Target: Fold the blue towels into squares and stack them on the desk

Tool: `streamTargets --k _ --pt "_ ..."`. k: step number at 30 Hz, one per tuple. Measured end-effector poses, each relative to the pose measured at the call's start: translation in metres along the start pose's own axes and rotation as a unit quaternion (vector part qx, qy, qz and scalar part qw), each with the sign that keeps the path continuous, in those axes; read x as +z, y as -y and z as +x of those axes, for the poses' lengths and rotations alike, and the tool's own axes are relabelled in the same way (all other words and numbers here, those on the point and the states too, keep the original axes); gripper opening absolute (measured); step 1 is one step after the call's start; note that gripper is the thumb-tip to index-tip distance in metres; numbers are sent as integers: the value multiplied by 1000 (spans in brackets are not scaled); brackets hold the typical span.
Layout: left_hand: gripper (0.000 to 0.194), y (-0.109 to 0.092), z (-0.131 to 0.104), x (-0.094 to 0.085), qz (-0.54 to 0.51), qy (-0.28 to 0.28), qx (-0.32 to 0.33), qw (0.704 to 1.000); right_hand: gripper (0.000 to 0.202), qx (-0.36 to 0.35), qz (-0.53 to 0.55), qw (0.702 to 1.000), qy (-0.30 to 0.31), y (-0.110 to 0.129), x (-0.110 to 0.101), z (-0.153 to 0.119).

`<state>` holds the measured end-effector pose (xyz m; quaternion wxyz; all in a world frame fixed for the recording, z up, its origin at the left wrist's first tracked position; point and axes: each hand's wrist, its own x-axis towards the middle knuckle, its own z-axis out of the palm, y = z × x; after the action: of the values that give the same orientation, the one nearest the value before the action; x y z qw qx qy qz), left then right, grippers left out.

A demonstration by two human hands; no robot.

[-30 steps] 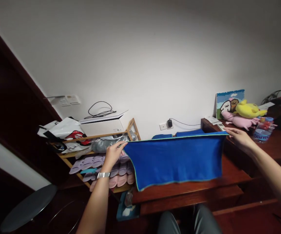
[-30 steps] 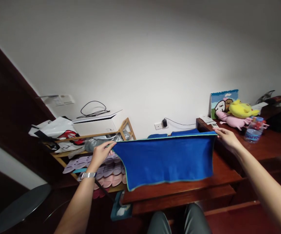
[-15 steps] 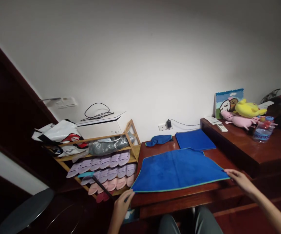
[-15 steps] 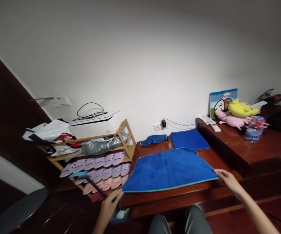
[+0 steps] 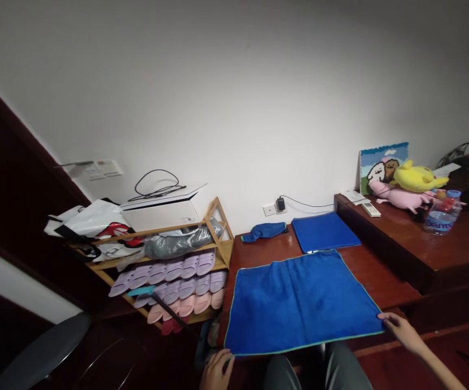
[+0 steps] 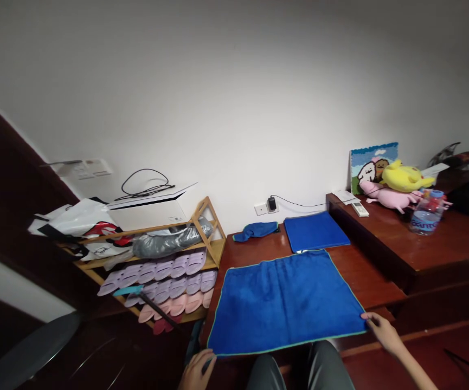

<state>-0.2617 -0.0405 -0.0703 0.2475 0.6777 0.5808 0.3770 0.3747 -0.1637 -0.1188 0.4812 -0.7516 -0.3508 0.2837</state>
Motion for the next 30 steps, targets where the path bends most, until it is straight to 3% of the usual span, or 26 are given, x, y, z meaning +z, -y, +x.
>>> streamTargets --k 4,7,10,14,18,21,26,30 --pt "28 25 -10 4 162 25 75 984 39 -34 -103 993 46 -27 -5 -1" --pt "27 36 -2 6 228 -2 127 965 37 -103 -224 969 13 -34 -4 4" --pt "33 28 34 13 238 -39 166 956 43 -183 -298 936 -33 -14 16 22" --pt "40 5 112 40 244 -18 194 950 50 -235 -312 921 -3 37 69 69" --pt "44 2 181 76 277 29 188 942 56 -194 -363 910 42 73 115 119" --pt "49 17 212 102 325 59 163 930 63 -137 -415 896 76 81 135 144" --pt "56 49 226 130 392 43 105 913 68 -98 -482 869 59 69 150 156" --pt "56 55 222 132 430 -5 85 899 67 -81 -496 864 26 59 149 153"
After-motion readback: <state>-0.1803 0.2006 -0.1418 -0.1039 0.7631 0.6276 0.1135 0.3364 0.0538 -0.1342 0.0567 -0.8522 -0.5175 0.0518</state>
